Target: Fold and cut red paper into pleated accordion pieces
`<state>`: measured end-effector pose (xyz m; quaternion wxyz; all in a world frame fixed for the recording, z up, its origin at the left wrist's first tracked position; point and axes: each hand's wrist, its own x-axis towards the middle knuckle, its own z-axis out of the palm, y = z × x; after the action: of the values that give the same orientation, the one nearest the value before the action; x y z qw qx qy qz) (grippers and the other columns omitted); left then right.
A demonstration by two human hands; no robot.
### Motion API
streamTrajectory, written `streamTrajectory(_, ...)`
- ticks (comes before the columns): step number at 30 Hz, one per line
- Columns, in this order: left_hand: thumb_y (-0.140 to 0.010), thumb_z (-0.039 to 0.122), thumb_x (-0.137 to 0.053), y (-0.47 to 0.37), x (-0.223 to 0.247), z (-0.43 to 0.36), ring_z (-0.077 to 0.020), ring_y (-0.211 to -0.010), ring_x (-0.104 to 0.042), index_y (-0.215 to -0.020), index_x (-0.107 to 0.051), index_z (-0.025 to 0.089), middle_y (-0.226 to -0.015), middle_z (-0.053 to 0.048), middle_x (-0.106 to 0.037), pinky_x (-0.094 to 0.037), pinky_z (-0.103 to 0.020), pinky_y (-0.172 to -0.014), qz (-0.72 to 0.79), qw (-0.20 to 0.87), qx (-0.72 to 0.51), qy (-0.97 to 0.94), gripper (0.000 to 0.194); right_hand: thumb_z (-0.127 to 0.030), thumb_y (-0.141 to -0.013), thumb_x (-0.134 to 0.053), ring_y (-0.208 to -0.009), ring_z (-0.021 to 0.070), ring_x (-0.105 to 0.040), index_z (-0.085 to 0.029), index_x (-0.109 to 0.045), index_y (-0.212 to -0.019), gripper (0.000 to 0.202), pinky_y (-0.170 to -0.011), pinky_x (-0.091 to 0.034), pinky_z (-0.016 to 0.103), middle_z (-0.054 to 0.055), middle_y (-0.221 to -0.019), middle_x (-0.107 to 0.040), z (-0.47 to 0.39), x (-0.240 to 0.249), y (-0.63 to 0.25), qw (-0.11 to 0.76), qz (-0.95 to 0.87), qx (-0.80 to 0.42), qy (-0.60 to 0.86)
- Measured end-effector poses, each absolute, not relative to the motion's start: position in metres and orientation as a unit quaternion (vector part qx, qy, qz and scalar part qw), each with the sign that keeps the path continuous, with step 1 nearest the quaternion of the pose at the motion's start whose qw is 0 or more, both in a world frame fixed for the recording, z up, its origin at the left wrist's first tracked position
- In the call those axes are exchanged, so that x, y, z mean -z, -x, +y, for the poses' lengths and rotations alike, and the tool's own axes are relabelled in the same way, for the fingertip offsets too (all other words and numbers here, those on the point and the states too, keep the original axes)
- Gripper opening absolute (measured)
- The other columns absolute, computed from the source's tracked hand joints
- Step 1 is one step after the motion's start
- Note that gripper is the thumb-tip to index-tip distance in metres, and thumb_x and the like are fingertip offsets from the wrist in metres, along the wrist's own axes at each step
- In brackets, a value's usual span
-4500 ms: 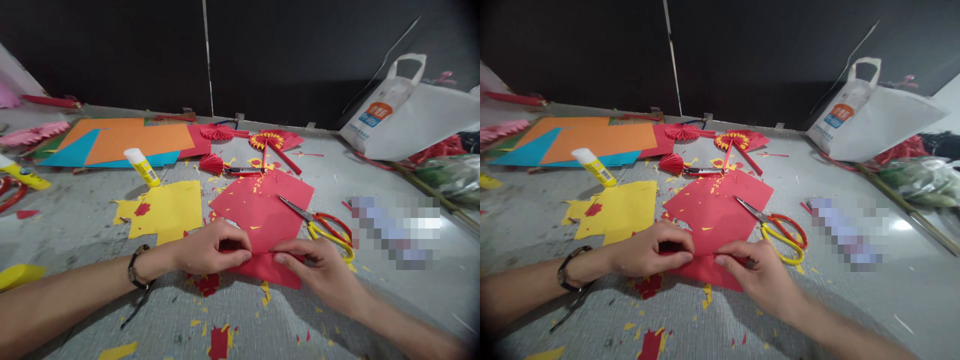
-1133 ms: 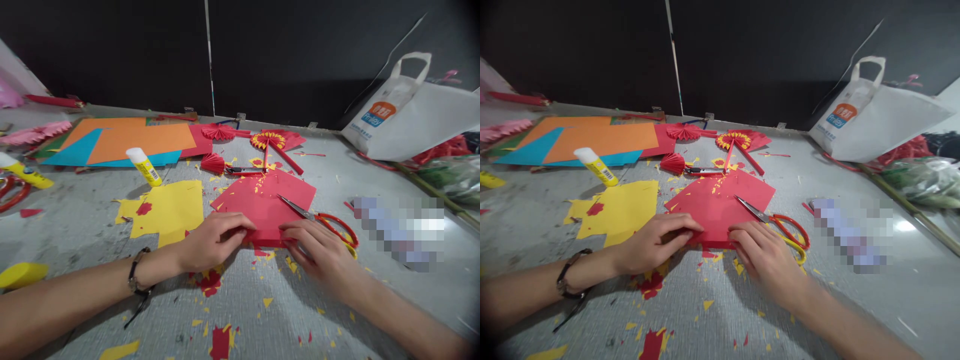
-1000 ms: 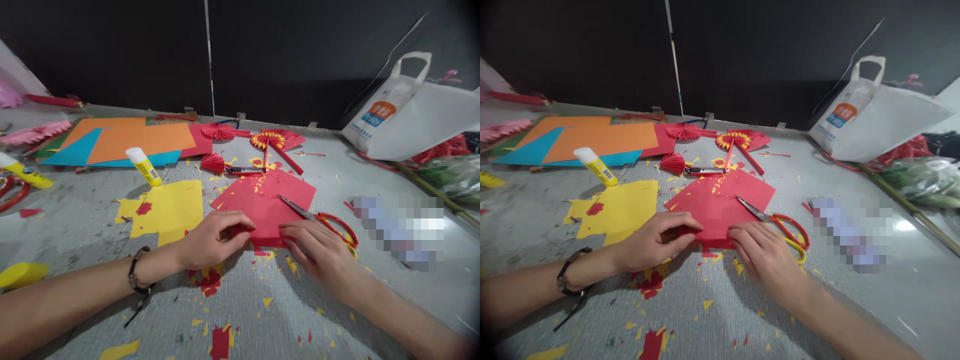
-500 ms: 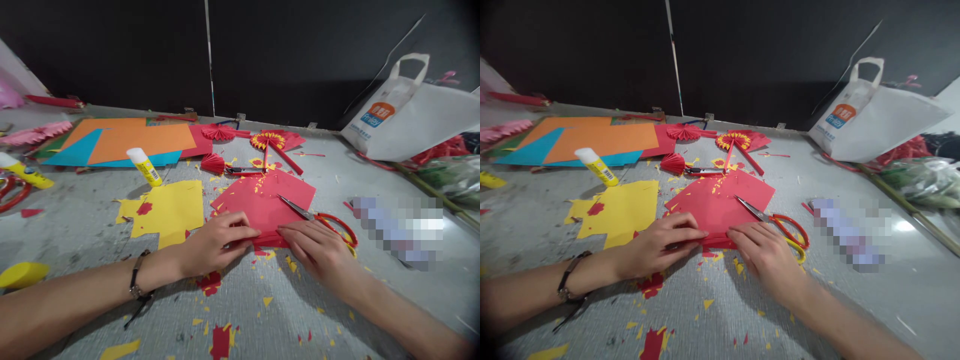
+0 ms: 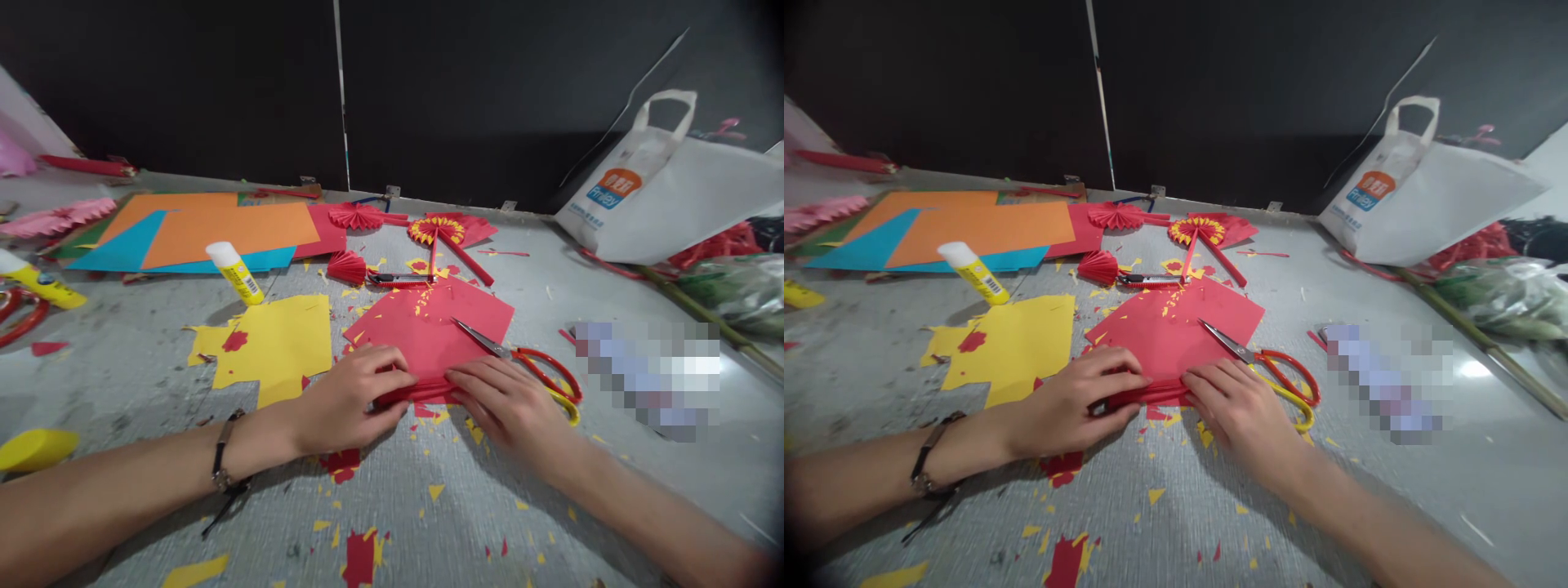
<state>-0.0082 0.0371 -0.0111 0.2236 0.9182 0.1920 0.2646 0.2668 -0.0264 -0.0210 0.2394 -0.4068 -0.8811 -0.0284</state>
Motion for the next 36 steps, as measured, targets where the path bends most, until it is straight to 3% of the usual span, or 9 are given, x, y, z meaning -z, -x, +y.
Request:
streamTrajectory(5,-0.097,0.025,-0.066,0.006,0.009,0.039,-0.0201,-0.088,-0.06,-0.096,-0.071,0.016,-0.094,-0.005,-0.068,-0.046,-0.034,-0.083,0.287,0.227,-0.275,-0.889,0.011,-0.01,-0.102,-0.055,-0.097,0.0289,-0.072,-0.012,-0.067,-0.123,0.024,-0.086,-0.06,0.047,0.013,-0.111,-0.076,-0.027,0.02,-0.27,0.251,-0.871,0.023,0.422)
streamTrajectory(11,-0.094,0.025,-0.069,0.006,0.004,0.045,-0.0141,-0.074,-0.056,-0.082,-0.066,0.017,-0.078,0.001,-0.063,-0.041,-0.027,-0.071,0.323,0.321,-0.288,-0.842,0.014,-0.013,-0.104,-0.055,-0.094,0.0272,-0.07,-0.015,-0.064,-0.122,0.02,-0.084,-0.058,0.045,0.012,-0.106,-0.076,-0.028,0.013,-0.269,0.262,-0.857,0.014,0.443)
streamTrajectory(15,-0.093,0.023,-0.069,0.007,0.001,0.047,-0.0121,-0.071,-0.056,-0.086,-0.071,0.017,-0.079,0.001,-0.064,-0.04,-0.024,-0.065,0.304,0.397,-0.274,-0.822,0.01,-0.023,-0.105,-0.06,-0.094,0.0265,-0.071,-0.017,-0.063,-0.123,0.019,-0.082,-0.058,0.043,0.011,-0.106,-0.075,-0.032,0.013,-0.265,0.27,-0.849,-0.032,0.453)
streamTrajectory(23,-0.095,0.033,-0.07,0.009,-0.001,0.048,-0.012,-0.069,-0.057,-0.088,-0.072,0.016,-0.079,0.0,-0.066,-0.044,-0.023,-0.063,0.301,0.501,-0.274,-0.764,0.019,-0.019,-0.106,-0.057,-0.085,0.0191,-0.07,-0.021,-0.063,-0.115,0.011,-0.075,-0.053,0.032,0.006,-0.098,-0.074,-0.037,0.011,-0.261,0.305,-0.83,-0.109,0.453)
streamTrajectory(27,-0.093,0.032,-0.073,0.009,0.0,0.048,-0.0115,-0.07,-0.059,-0.096,-0.074,0.016,-0.083,-0.001,-0.07,-0.045,-0.021,-0.063,0.312,0.523,-0.284,-0.741,0.016,-0.02,-0.106,-0.056,-0.082,0.016,-0.068,-0.021,-0.064,-0.115,0.012,-0.072,-0.05,0.029,0.004,-0.097,-0.073,-0.038,0.007,-0.26,0.294,-0.819,-0.149,0.469)
streamTrajectory(36,-0.092,0.03,-0.074,0.009,0.0,0.048,-0.0095,-0.065,-0.057,-0.095,-0.073,0.016,-0.082,0.0,-0.068,-0.046,-0.02,-0.06,0.313,0.546,-0.29,-0.721,0.014,-0.031,-0.106,-0.056,-0.081,0.0168,-0.069,-0.022,-0.07,-0.108,0.016,-0.072,-0.05,0.03,0.003,-0.095,-0.076,-0.039,0.003,-0.257,0.278,-0.765,-0.268,0.515)
